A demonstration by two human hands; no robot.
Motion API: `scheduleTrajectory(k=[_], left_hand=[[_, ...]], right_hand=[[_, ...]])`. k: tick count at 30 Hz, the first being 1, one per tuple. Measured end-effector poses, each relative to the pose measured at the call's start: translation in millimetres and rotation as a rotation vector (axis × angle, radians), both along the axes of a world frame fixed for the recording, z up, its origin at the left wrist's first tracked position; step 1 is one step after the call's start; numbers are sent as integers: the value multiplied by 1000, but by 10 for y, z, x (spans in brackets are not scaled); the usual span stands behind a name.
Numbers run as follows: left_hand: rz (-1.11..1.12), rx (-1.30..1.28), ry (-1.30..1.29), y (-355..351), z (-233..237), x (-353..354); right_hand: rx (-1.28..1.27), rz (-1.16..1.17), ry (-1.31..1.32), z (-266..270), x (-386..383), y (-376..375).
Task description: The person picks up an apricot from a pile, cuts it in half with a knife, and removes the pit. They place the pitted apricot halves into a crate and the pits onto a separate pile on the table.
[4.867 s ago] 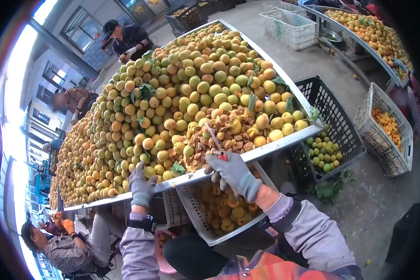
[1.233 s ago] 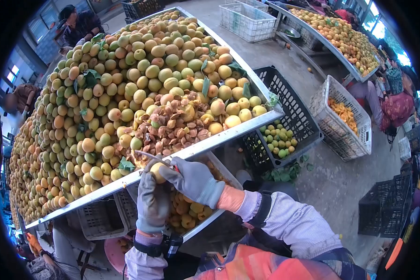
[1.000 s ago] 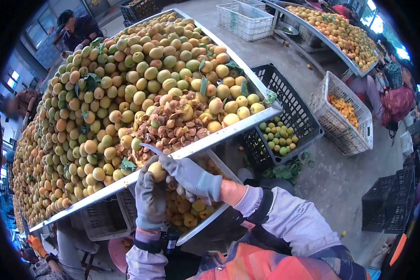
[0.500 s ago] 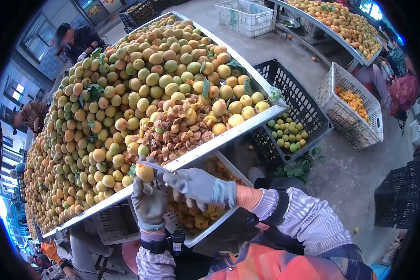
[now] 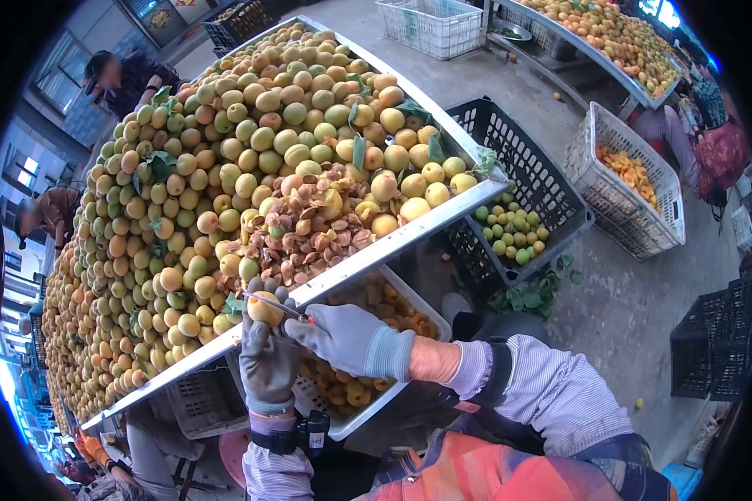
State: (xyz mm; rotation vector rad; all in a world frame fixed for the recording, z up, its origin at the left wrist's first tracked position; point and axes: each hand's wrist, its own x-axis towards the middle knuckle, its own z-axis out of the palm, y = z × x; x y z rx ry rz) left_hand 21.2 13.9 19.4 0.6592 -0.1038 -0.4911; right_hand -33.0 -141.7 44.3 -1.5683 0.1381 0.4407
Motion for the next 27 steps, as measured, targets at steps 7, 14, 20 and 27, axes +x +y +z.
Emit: scheduleTrajectory(k=[7,14,20,27], left_hand=[[17,36,-60,-63,28,-31],[22,253,-171,-94,117,-84],[-30,255,-112,-87,6,-132],[42,460,-261,-97,115,-110]], right_hand=[[-271,-134,-388,-241,-31,142],[-335,-127,-353,-275,-18,223],[-386,-198,-438,-347,-20,263],[-393,-130,-412,-337,0,204]])
